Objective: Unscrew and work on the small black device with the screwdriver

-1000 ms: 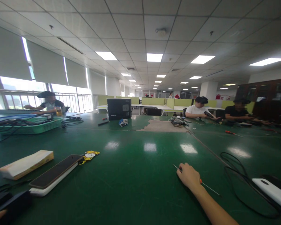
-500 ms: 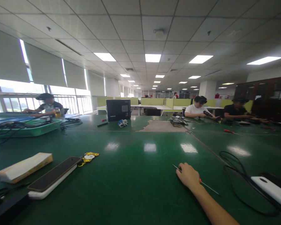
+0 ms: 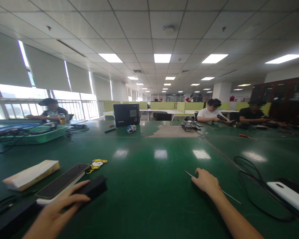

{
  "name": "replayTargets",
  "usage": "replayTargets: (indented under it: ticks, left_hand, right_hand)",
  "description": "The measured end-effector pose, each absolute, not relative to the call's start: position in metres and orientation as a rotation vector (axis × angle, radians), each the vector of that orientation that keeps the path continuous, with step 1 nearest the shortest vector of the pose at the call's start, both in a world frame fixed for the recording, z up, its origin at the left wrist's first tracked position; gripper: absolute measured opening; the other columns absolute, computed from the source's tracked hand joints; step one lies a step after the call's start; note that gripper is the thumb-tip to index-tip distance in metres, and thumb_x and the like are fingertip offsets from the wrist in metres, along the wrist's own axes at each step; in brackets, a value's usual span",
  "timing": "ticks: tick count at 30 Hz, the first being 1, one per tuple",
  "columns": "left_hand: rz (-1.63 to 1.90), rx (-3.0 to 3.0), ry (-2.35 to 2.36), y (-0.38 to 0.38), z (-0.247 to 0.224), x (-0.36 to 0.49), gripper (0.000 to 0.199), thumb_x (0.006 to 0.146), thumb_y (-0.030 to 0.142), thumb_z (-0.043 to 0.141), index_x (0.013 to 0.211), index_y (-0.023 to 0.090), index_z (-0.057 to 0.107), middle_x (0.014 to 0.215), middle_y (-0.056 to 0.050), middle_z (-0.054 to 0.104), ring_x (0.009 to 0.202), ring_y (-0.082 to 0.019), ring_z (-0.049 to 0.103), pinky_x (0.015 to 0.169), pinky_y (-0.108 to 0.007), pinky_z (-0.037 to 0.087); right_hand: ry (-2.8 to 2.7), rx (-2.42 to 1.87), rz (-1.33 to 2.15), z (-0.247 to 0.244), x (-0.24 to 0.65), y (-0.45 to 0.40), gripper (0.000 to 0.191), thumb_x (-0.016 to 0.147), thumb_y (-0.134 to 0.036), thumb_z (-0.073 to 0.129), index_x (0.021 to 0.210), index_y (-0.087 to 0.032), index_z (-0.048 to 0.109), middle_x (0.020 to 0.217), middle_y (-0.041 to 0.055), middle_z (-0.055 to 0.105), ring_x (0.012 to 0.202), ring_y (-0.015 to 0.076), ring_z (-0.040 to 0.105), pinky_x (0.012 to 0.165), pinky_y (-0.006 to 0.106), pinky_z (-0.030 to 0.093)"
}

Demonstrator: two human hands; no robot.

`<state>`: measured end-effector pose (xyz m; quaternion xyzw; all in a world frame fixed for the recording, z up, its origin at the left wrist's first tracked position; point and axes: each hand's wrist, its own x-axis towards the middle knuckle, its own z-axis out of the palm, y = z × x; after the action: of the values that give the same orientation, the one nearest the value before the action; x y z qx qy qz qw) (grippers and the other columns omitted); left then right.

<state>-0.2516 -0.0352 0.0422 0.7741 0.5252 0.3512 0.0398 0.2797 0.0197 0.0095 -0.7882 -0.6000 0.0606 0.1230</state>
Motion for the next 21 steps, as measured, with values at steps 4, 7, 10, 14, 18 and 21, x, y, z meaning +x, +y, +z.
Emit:
replayTargets:
  ticks: [4,7,10,14,18,21]
  left_hand:
    - [0.781,2.346,1.226,-0.022,0.028,-0.136,0.022,0.083,0.021,0.047,0.084,0.024,0.069,0.135,-0.002,0.051,0.121,-0.026,0.049,0.105,-0.042,0.039]
    - [0.740,2.325,1.005,-0.015,0.023,-0.059,0.023,0.078,0.010,0.048,0.090,0.022,0.064,0.131,-0.004,0.054,0.119,-0.022,0.049,0.106,-0.038,0.037]
    - [0.729,2.347,0.848,-0.008,0.017,-0.013,0.036,0.072,0.005,0.050,0.102,0.023,0.059,0.124,-0.005,0.055,0.115,-0.020,0.050,0.104,-0.034,0.039]
    - [0.695,2.460,0.820,-0.002,0.013,0.012,0.062,0.068,0.005,0.052,0.126,0.025,0.049,0.121,-0.007,0.053,0.110,-0.023,0.050,0.101,-0.036,0.042]
    - [0.649,2.524,0.870,-0.003,0.014,0.013,0.065,0.064,0.006,0.053,0.126,0.027,0.052,0.116,-0.007,0.051,0.104,-0.024,0.051,0.096,-0.036,0.045]
    - [0.664,2.513,0.904,-0.005,0.013,0.007,0.065,0.063,0.004,0.052,0.124,0.027,0.053,0.114,-0.007,0.051,0.102,-0.024,0.052,0.095,-0.037,0.045]
  right_hand:
    - [-1.747,-2.334,0.142,0.007,0.278,0.020,0.034,0.081,-0.038,0.049,0.106,-0.018,0.062,0.102,0.0120,0.065,0.091,0.0273,0.064,0.071,0.036,0.046]
    - [-1.746,-2.331,0.115,0.005,0.278,0.022,0.037,0.082,-0.042,0.048,0.108,-0.018,0.061,0.103,0.0124,0.065,0.091,0.0279,0.064,0.071,0.037,0.046]
    - [-1.740,-2.337,0.112,0.004,0.280,0.022,0.038,0.084,-0.045,0.047,0.106,-0.018,0.062,0.101,0.0120,0.065,0.089,0.0271,0.064,0.069,0.036,0.046]
    - [-1.718,-2.370,0.074,0.003,0.281,0.021,0.040,0.083,-0.051,0.047,0.103,-0.019,0.063,0.099,0.0114,0.066,0.091,0.0284,0.064,0.070,0.036,0.045]
    - [-1.705,-2.377,0.066,0.004,0.280,0.019,0.041,0.085,-0.053,0.045,0.103,-0.021,0.062,0.099,0.0106,0.065,0.091,0.0283,0.064,0.069,0.036,0.045]
    - [-1.688,-2.363,0.079,0.008,0.276,0.016,0.040,0.087,-0.052,0.044,0.105,-0.022,0.062,0.100,0.0099,0.065,0.090,0.0259,0.063,0.067,0.033,0.045]
